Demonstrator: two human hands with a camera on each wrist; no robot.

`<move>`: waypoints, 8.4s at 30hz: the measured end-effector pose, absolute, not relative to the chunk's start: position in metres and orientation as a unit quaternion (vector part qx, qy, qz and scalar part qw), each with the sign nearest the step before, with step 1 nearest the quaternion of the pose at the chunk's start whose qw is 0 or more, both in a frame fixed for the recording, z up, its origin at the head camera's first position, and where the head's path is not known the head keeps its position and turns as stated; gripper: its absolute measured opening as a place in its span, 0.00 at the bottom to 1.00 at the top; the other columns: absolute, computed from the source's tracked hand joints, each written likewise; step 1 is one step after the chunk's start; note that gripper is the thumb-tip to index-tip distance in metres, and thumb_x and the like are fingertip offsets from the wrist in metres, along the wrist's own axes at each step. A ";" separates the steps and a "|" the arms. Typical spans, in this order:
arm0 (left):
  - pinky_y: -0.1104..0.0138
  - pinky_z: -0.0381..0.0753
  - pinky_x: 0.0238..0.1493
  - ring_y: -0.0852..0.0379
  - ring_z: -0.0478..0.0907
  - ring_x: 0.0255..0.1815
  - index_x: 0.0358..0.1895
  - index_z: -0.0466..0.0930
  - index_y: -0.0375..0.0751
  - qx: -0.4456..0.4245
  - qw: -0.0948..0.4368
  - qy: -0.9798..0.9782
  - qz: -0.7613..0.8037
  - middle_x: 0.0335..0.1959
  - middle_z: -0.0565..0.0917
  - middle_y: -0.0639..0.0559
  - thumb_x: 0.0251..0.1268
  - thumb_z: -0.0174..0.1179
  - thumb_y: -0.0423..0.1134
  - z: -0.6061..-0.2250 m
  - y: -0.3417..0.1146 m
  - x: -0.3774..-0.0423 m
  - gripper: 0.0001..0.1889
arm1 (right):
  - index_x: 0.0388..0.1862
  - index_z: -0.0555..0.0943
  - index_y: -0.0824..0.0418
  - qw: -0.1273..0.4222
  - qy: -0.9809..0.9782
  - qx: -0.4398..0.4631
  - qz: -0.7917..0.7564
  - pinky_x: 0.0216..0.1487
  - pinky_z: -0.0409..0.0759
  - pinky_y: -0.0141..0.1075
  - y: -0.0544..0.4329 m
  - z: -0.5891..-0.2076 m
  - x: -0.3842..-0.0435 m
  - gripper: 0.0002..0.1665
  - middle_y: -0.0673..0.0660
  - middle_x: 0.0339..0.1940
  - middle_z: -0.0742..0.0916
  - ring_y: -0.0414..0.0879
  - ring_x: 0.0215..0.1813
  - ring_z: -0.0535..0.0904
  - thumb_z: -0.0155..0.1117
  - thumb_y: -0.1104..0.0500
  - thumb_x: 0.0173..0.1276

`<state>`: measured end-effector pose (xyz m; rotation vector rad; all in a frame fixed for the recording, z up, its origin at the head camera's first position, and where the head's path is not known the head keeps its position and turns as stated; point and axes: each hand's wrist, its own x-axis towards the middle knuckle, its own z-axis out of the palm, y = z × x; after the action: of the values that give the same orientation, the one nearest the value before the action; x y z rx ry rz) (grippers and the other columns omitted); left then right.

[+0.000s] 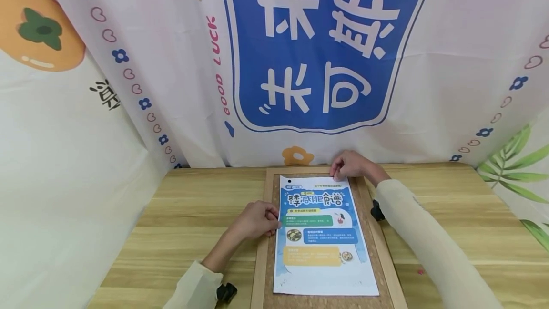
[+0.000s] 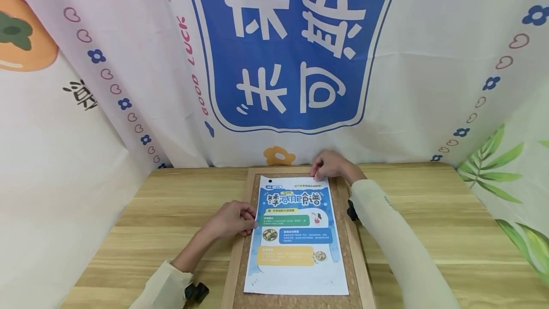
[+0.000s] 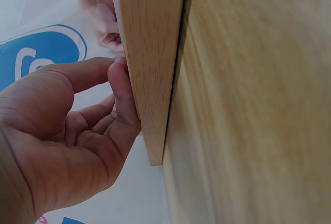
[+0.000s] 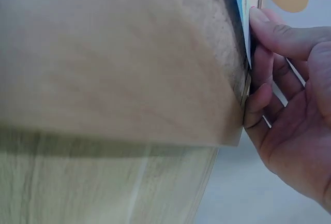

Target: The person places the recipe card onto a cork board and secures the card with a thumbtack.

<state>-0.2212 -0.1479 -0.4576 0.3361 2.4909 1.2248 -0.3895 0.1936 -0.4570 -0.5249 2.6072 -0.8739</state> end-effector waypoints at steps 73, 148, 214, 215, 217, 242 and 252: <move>0.69 0.83 0.28 0.58 0.82 0.24 0.42 0.85 0.35 0.111 0.171 0.883 0.422 0.29 0.86 0.50 0.69 0.70 0.31 -0.457 -0.147 -0.222 0.04 | 0.49 0.88 0.63 0.106 0.907 -0.284 -0.293 0.49 0.87 0.35 0.259 -0.432 -0.290 0.11 0.50 0.41 0.90 0.42 0.44 0.84 0.74 0.63 0.69; 0.68 0.84 0.30 0.57 0.83 0.26 0.43 0.85 0.34 0.102 0.185 0.879 0.427 0.31 0.86 0.47 0.70 0.70 0.31 -0.455 -0.148 -0.224 0.05 | 0.50 0.85 0.63 0.163 0.855 -0.280 -0.404 0.36 0.84 0.31 0.343 -0.473 -0.138 0.08 0.44 0.37 0.88 0.33 0.38 0.83 0.71 0.62 0.74; 0.67 0.85 0.30 0.56 0.84 0.27 0.44 0.85 0.34 0.094 0.188 0.880 0.426 0.32 0.86 0.46 0.71 0.69 0.30 -0.455 -0.147 -0.224 0.04 | 0.43 0.86 0.56 0.138 0.862 -0.287 -0.394 0.39 0.83 0.31 0.296 -0.448 -0.156 0.03 0.45 0.35 0.87 0.36 0.38 0.82 0.71 0.59 0.74; 0.67 0.85 0.30 0.56 0.84 0.27 0.44 0.85 0.34 0.094 0.188 0.880 0.427 0.32 0.86 0.46 0.71 0.69 0.30 -0.455 -0.147 -0.224 0.04 | 0.43 0.86 0.55 0.136 0.863 -0.287 -0.392 0.39 0.83 0.30 0.294 -0.448 -0.157 0.02 0.45 0.35 0.87 0.35 0.37 0.82 0.71 0.59 0.74; 0.67 0.85 0.30 0.56 0.84 0.27 0.44 0.85 0.34 0.094 0.188 0.879 0.428 0.32 0.86 0.46 0.71 0.69 0.30 -0.454 -0.147 -0.224 0.04 | 0.43 0.86 0.54 0.136 0.864 -0.287 -0.391 0.40 0.82 0.30 0.290 -0.447 -0.158 0.02 0.44 0.35 0.87 0.35 0.38 0.82 0.72 0.59 0.74; 0.68 0.84 0.28 0.57 0.83 0.25 0.42 0.85 0.34 0.111 0.179 0.878 0.430 0.30 0.87 0.47 0.70 0.68 0.29 -0.457 -0.146 -0.225 0.03 | 0.42 0.87 0.53 0.154 0.862 -0.289 -0.386 0.40 0.81 0.31 0.240 -0.437 -0.175 0.04 0.46 0.36 0.87 0.36 0.38 0.79 0.71 0.63 0.75; 0.69 0.84 0.29 0.57 0.83 0.26 0.43 0.85 0.34 0.101 0.183 0.879 0.429 0.30 0.87 0.47 0.71 0.68 0.30 -0.455 -0.149 -0.224 0.03 | 0.43 0.87 0.58 0.163 0.865 -0.286 -0.379 0.41 0.80 0.30 0.221 -0.431 -0.180 0.02 0.47 0.37 0.87 0.38 0.38 0.79 0.70 0.60 0.76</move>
<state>-0.2245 -0.1488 -0.4552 0.2853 2.4785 1.2101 -0.1801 0.2209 -0.4312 -0.8167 2.4662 -1.0816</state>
